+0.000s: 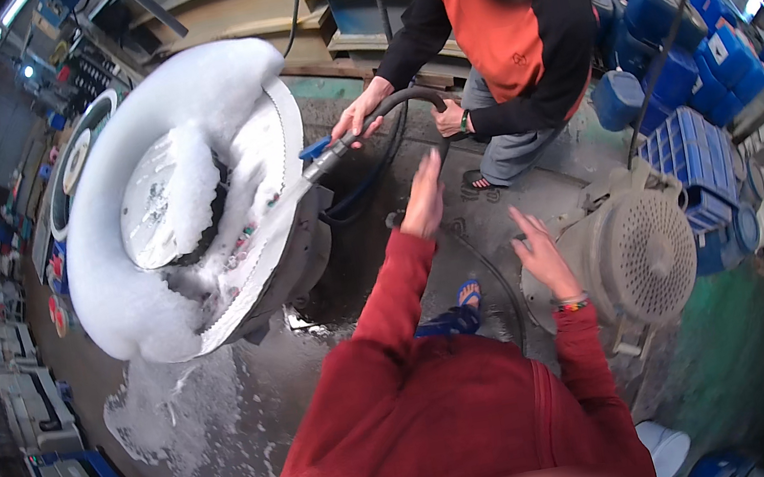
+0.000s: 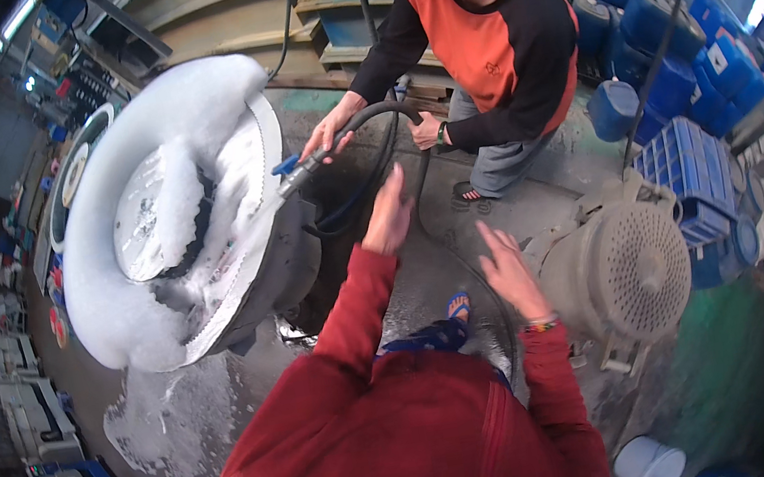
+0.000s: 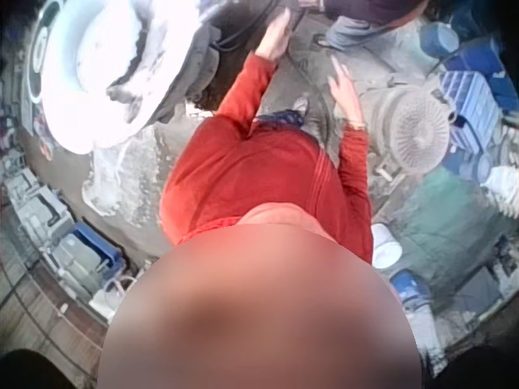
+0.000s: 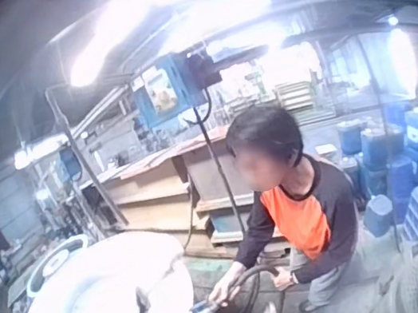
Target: The person uses a hose to spray water into a rotating industrial washing machine containing colorful plastic parts, then rinses the surrounding floor. A coworker briefly assists by moving a blue crate.
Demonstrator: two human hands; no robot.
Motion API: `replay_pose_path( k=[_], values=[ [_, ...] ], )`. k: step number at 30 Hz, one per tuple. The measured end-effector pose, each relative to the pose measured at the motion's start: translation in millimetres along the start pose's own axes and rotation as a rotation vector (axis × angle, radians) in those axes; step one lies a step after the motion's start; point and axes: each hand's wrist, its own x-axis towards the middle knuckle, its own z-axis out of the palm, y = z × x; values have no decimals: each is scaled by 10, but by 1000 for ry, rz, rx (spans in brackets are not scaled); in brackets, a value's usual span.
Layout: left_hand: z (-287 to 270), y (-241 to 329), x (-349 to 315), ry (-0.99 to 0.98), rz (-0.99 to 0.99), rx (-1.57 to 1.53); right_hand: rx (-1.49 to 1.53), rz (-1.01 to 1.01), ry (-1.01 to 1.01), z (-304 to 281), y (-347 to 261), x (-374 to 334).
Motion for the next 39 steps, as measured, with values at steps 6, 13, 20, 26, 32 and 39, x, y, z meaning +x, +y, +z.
replay_pose_path(
  k=[6, 13, 20, 26, 32, 39],
  values=[
    [499, 111, 1581, 353, 187, -222, -196, -320, 35, -326, -321, 1182],
    [335, 144, 2326, 589, 448, -205, -117, -592, -161, -512, -391, 1801],
    [266, 36, 2262, 648, 519, -320, 419, -326, -25, -37, -147, 2755],
    [211, -122, 1936, 764, 521, -336, 338, -62, -405, 509, -74, 3601],
    [311, -126, 1350, 626, 426, -307, 164, -88, -501, 942, 141, 3710],
    [291, 22, 856, 580, 212, -125, 670, 324, -999, 852, 188, 3415]
  ],
)
